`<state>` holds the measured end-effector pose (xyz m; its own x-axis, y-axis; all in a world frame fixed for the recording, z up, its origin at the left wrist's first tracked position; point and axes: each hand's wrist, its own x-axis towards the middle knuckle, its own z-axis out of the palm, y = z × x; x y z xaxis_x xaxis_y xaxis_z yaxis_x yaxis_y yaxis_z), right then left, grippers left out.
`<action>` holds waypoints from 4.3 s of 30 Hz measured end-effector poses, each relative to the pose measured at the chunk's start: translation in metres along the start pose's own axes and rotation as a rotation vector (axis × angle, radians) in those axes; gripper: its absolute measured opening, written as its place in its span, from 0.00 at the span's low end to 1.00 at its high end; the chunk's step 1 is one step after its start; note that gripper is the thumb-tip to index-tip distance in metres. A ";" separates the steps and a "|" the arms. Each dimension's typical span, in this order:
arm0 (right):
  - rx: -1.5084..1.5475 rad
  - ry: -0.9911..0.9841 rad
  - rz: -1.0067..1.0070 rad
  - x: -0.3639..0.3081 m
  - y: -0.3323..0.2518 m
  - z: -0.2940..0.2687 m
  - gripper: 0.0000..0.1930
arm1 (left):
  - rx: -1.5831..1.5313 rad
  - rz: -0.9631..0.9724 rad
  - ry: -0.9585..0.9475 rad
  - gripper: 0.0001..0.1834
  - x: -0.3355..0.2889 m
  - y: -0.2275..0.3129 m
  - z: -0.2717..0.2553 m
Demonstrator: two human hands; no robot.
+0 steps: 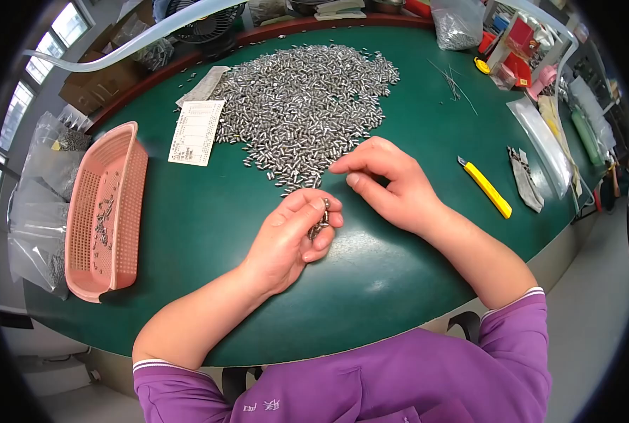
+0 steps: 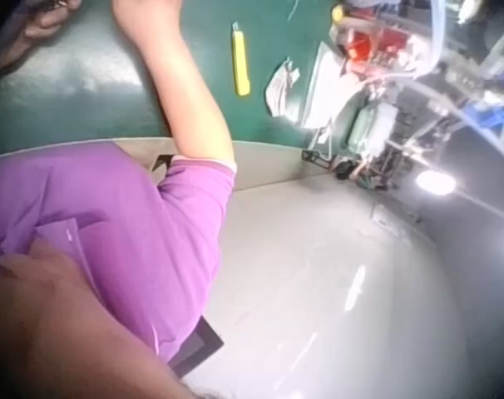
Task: Sorting and inspecting small metal components at a factory workbench, occasionally using a utility knife for cleaning or checking.
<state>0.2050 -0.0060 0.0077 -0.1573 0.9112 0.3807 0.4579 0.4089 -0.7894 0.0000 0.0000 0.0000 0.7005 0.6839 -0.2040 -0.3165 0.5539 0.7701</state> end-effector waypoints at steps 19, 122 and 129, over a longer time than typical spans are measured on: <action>-0.323 0.040 -0.448 -0.001 -0.010 -0.005 0.13 | -0.075 -0.010 -0.023 0.08 -0.001 -0.001 -0.001; -0.075 0.012 0.295 -0.220 -0.101 -0.049 0.20 | 1.721 0.546 0.160 0.08 -0.072 -0.037 0.065; -0.253 0.034 0.141 -0.232 -0.085 -0.020 0.24 | 1.729 0.533 0.195 0.06 -0.074 -0.044 0.062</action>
<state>0.2202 -0.2530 -0.0042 -0.0494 0.9543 0.2949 0.6775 0.2489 -0.6921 0.0018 -0.1049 0.0187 0.6408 0.7131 0.2843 0.5776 -0.6918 0.4333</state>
